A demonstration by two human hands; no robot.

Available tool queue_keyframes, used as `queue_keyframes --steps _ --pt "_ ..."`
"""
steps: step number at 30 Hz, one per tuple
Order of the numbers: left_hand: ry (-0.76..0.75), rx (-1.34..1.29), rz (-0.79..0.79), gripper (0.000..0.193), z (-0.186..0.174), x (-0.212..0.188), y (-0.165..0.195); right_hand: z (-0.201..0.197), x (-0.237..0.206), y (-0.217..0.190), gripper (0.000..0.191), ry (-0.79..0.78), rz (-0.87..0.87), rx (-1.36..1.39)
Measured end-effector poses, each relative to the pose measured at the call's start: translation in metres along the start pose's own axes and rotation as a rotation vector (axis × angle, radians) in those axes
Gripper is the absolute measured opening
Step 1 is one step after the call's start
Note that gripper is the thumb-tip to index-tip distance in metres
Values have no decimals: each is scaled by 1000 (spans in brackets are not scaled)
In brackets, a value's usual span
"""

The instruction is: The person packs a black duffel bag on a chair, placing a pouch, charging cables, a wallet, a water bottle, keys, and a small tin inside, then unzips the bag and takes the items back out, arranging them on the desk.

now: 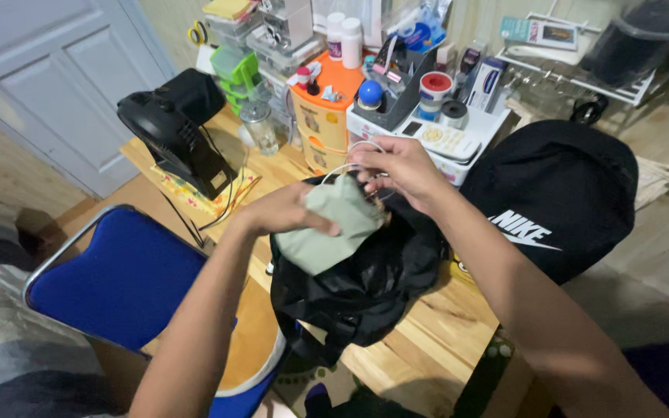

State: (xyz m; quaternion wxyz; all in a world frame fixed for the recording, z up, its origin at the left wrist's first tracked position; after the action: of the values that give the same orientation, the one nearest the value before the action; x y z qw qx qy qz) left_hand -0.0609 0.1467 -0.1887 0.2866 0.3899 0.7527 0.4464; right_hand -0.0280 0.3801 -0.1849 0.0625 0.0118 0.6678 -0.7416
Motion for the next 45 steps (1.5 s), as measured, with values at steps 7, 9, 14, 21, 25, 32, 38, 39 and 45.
queue_keyframes --steps 7,9,14,21,25,32,38,39,45 --pt "386 -620 -97 71 -46 -58 -52 -17 -22 -28 39 -12 -11 -146" --pt "557 -794 -47 68 -56 -75 -74 -16 -29 -32 41 -20 -16 -236" --pt "783 -1014 83 60 -58 -97 -95 -7 -41 -42 50 -105 -244 -427" --pt "647 -815 297 71 -35 -89 -36 6 -50 -99 22 -107 -455 -794" --pt "324 -820 514 83 -26 -59 4 33 -62 -139 20 -21 -655 -769" --pt "208 -942 465 69 -14 12 42 61 -60 -169 20 215 -901 -775" --pt "244 -699 573 66 -39 38 93 13 -47 -163 26 266 -964 -727" --pt "267 -712 562 63 -41 40 100 9 -46 -157 26 338 -967 -751" --pt "176 -737 626 63 -58 47 153 -12 -57 -146 17 510 -815 -690"
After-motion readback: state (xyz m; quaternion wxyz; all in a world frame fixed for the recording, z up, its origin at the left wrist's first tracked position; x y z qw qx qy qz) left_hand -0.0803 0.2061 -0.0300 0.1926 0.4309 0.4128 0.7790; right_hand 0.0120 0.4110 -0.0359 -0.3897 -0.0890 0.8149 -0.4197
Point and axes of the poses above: each hand's wrist, its own x-axis towards the middle knuckle, its own z-axis out of the palm, y = z × x, the point moved 2 cm from there along x, towards the middle knuckle, and after that the axes turned 5 degrees about z, right-handed, at the moved point
